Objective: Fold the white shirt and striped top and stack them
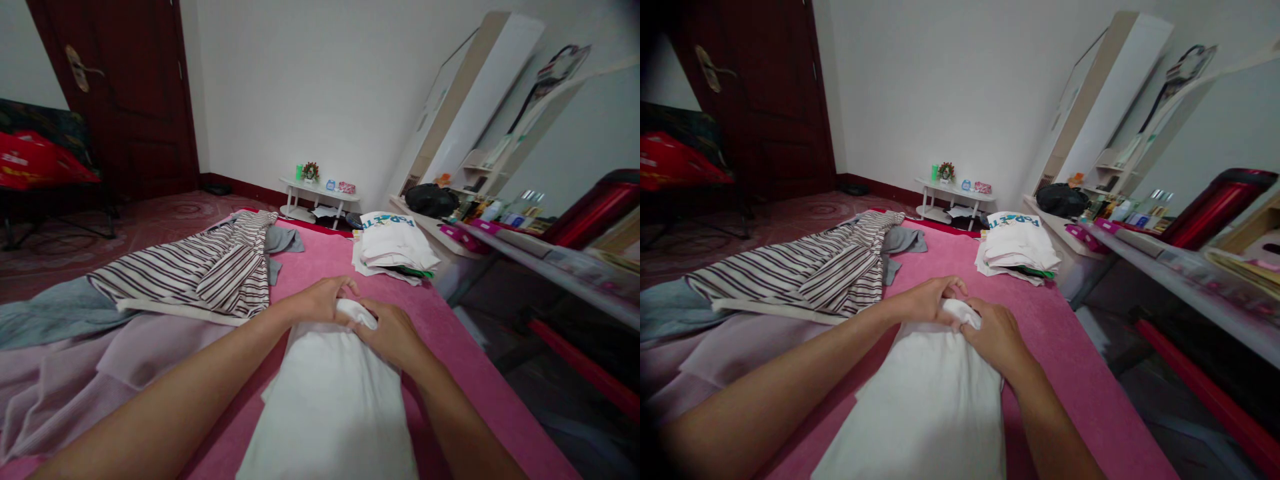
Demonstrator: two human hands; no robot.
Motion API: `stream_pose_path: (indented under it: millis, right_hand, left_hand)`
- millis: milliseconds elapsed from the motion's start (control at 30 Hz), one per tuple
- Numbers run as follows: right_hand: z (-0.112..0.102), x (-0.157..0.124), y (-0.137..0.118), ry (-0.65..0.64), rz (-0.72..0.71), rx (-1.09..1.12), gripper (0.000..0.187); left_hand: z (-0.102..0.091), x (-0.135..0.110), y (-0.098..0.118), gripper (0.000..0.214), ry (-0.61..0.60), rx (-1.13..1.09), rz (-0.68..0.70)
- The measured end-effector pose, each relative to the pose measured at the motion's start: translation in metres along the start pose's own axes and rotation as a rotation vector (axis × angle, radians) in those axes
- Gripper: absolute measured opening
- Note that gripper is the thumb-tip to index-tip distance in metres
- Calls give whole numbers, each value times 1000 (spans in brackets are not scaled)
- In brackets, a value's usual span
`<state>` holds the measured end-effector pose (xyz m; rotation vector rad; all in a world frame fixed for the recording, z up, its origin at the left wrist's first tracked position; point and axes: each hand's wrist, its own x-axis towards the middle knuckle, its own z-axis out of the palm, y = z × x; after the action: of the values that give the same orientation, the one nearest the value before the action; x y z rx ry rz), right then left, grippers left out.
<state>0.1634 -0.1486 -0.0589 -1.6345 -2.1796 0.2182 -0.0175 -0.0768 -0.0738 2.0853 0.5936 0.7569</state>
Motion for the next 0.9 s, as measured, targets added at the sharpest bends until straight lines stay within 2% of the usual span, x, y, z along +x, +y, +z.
stream_pose_path:
  millis: [100,167,233,300,400,500,633,733,900]
  right_hand:
    - [-5,1,7,-79,21,200,15]
    - [-8,2,12,-107,47,315,17]
    - [-10,4,16,-101,57,373,20]
    - [-10,4,18,-50,62,350,23]
    - [-6,5,19,56,71,163,24]
    - [-2,5,17,137,36,-53,16]
    - [-5,4,8,209,71,-176,5]
    - [-12,2,-2,175,156,-118,3]
    - [-21,1,-6,137,164,7,20]
  left_hand:
    - [-6,2,-9,59,53,-171,-42]
    - [-11,2,-14,55,89,-146,-37]
    - [-16,2,-16,46,77,37,-11]
    - [-19,0,-14,35,32,330,21]
    - [-19,-4,-8,28,-48,732,19]
    - [-16,-4,-1,24,-54,911,-14]
    - [-13,-3,3,19,28,942,-39]
    - [-11,-2,1,16,52,912,-38]
    - [-5,-2,-9,15,58,918,-78]
